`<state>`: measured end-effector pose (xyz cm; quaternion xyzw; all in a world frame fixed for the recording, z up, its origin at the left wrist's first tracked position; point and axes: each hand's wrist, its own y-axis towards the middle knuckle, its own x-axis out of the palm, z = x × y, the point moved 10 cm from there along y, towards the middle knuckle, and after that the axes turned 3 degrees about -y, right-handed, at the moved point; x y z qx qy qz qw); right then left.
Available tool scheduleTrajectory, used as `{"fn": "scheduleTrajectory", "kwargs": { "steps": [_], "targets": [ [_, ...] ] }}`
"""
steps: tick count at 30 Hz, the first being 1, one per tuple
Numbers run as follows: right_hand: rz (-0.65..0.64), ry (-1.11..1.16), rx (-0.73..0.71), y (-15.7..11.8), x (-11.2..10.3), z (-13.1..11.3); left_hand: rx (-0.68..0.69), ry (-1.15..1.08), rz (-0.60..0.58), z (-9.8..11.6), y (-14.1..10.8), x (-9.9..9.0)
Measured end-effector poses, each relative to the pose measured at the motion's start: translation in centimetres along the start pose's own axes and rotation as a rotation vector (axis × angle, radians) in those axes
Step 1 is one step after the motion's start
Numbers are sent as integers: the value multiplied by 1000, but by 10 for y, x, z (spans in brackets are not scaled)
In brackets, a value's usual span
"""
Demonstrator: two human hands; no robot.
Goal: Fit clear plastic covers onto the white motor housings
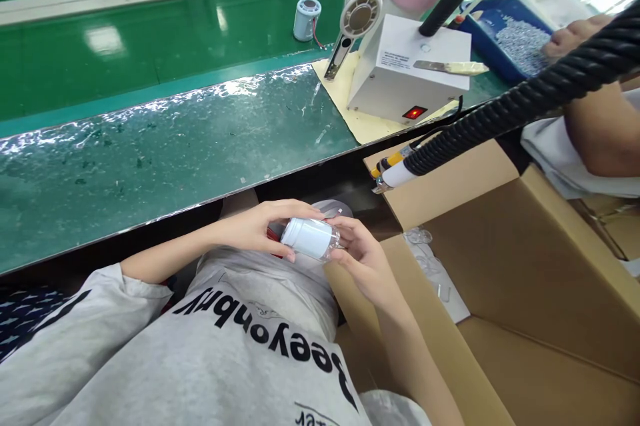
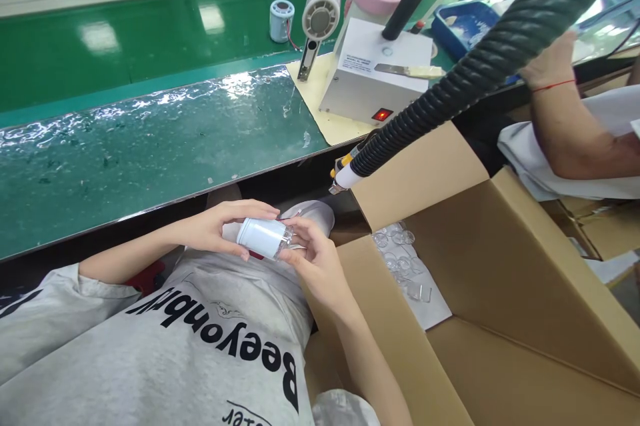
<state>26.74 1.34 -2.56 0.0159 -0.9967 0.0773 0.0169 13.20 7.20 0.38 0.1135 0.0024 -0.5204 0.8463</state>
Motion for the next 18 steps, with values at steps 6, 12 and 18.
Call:
{"fn": "scheduleTrajectory", "kwargs": {
  "steps": [6,12,18],
  "targets": [
    [-18,135,65,3,8,5,-3,16,-4,-1,-2,1],
    [-34,206,232,4,13,28,12,15,-13,0,-3,2],
    [-77,229,340,3,23,37,27,3,-19,4,-2,3]
  ]
}}
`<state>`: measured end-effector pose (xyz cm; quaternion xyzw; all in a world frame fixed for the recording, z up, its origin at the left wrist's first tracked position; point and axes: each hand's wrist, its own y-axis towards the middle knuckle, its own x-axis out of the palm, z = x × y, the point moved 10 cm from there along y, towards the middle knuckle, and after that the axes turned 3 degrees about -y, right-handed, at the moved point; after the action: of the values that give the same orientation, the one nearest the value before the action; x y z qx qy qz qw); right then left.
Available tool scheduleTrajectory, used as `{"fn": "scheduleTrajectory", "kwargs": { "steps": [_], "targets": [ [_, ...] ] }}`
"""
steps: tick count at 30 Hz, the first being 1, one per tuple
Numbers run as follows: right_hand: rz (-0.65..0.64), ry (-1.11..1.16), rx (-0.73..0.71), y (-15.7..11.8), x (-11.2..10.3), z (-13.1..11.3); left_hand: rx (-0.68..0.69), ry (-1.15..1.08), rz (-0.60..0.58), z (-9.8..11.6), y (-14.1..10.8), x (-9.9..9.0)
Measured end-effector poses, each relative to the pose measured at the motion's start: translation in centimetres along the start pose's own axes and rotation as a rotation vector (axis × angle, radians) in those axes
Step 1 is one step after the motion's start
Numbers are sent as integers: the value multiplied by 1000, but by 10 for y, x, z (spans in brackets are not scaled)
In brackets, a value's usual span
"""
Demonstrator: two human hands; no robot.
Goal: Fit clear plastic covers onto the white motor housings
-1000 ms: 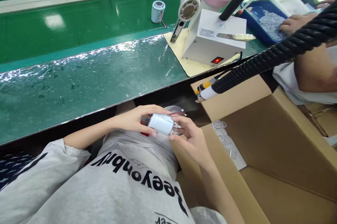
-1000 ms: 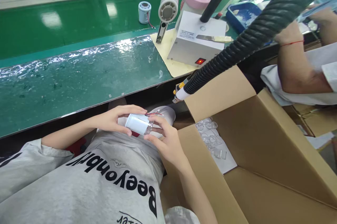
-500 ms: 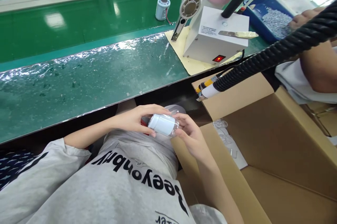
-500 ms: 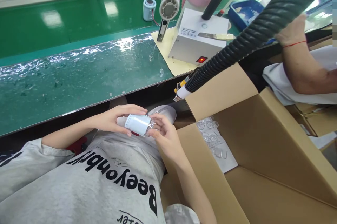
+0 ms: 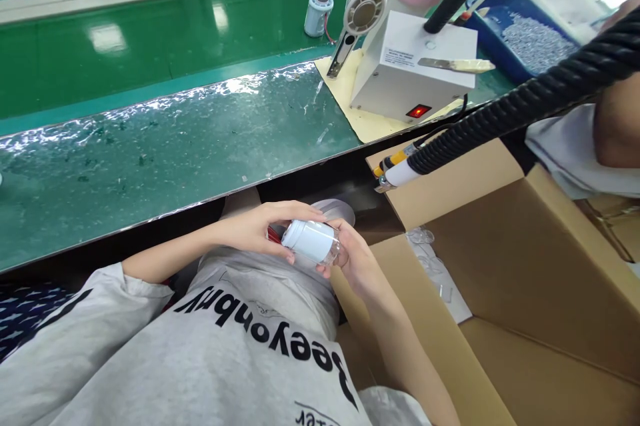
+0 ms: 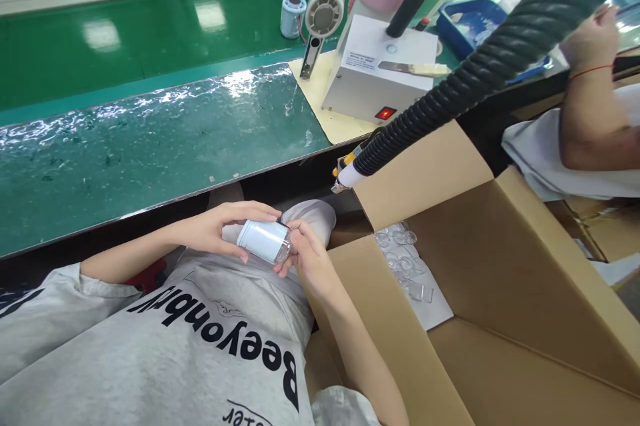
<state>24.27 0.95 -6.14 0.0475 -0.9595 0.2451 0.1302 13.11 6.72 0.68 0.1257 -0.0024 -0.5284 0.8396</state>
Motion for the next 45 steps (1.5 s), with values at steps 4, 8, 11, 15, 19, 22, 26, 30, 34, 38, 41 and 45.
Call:
{"fn": "scheduleTrajectory", "kwargs": {
  "steps": [4,8,11,15,19,22,26,30,34,38,41,45],
  "targets": [
    [5,43,42,2,4,4,28,-20,-4,3,0,1],
    [-40,77,105,2,11,9,20,-16,-4,0,-1,1],
    [-122,101,156,1,20,13,52,1,7,3,-2,1],
    [-236,81,209,-2,28,21,-10,8,57,4,-2,1],
    [-46,-163,-4,-1,3,10,-175,-59,126,-4,-5,-1],
    [310,-535,-491,-21,-23,-37,-284,-177,175,-12,-9,-2],
    [156,-818,-895,-43,5,-58,-367,-253,157,-21,-12,3],
    [19,-568,-731,-34,4,-50,-297,-143,87,-13,-8,4],
    [4,-210,-464,-25,-7,-33,-207,-148,47,-5,-6,3],
    [44,-232,-356,-21,-13,-22,-259,-239,44,-21,-11,4],
    [66,-275,-260,-15,-11,-8,-308,-268,28,-38,-15,14],
    [71,-304,-251,-7,-13,4,-350,-200,85,-51,-19,21]
  ]
}}
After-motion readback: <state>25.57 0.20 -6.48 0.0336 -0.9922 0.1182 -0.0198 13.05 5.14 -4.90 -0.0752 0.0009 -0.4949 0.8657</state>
